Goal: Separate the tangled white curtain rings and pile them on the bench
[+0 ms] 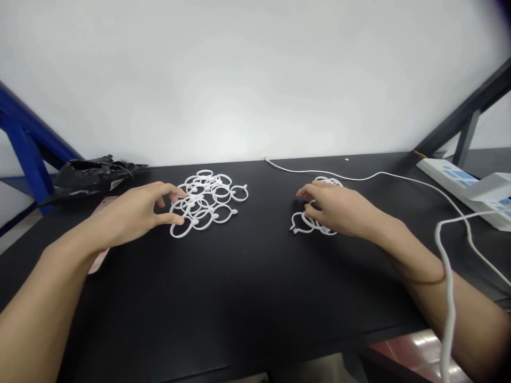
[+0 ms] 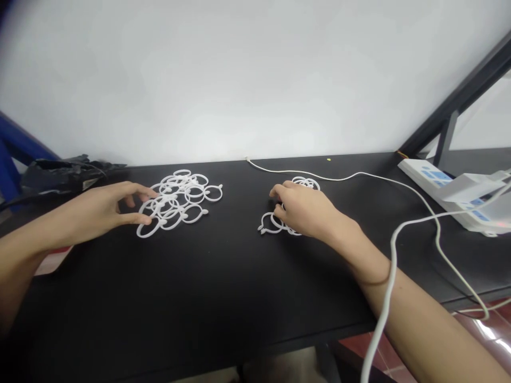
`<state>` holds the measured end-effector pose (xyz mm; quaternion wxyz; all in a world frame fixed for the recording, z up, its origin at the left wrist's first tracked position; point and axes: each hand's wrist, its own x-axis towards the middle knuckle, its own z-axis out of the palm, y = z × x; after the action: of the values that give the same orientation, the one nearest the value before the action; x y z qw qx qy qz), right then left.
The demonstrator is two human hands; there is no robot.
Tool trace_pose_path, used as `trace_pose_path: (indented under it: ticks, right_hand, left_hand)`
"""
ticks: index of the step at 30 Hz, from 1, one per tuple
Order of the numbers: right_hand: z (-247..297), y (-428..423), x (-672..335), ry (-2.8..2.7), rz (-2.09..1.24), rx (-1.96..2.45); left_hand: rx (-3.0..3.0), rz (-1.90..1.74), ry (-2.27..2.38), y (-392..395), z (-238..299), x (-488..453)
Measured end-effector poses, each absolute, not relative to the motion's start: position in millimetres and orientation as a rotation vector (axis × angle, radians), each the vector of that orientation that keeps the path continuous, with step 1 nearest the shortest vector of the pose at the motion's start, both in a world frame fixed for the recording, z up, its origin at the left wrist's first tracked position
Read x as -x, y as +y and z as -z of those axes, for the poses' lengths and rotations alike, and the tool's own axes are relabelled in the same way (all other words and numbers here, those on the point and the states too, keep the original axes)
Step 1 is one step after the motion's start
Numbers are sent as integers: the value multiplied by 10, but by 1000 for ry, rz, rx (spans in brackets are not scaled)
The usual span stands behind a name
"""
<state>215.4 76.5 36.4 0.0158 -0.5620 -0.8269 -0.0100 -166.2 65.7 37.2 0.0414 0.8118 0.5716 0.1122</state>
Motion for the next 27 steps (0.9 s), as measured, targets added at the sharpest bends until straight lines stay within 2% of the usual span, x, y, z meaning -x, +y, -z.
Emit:
trace_pose_path:
  ticks: [10,18,21,27]
  right_hand:
    - [-390,776,-2112,-2526,-7,1702]
    - [-396,763,-2156,-2626,-176,1616]
    - [-380,771,-2141,-2623,-207,1534]
    - [-335,745,-2019,-2402,-48,1429]
  left_hand:
    - [-2468,-366,1768,675,-341,1742]
    - [-2428,-586,1851,636,-436,1498]
    - [-2524,-742,1770,591,-421,1314]
    - [-2733,-912,1506,477,-264,941]
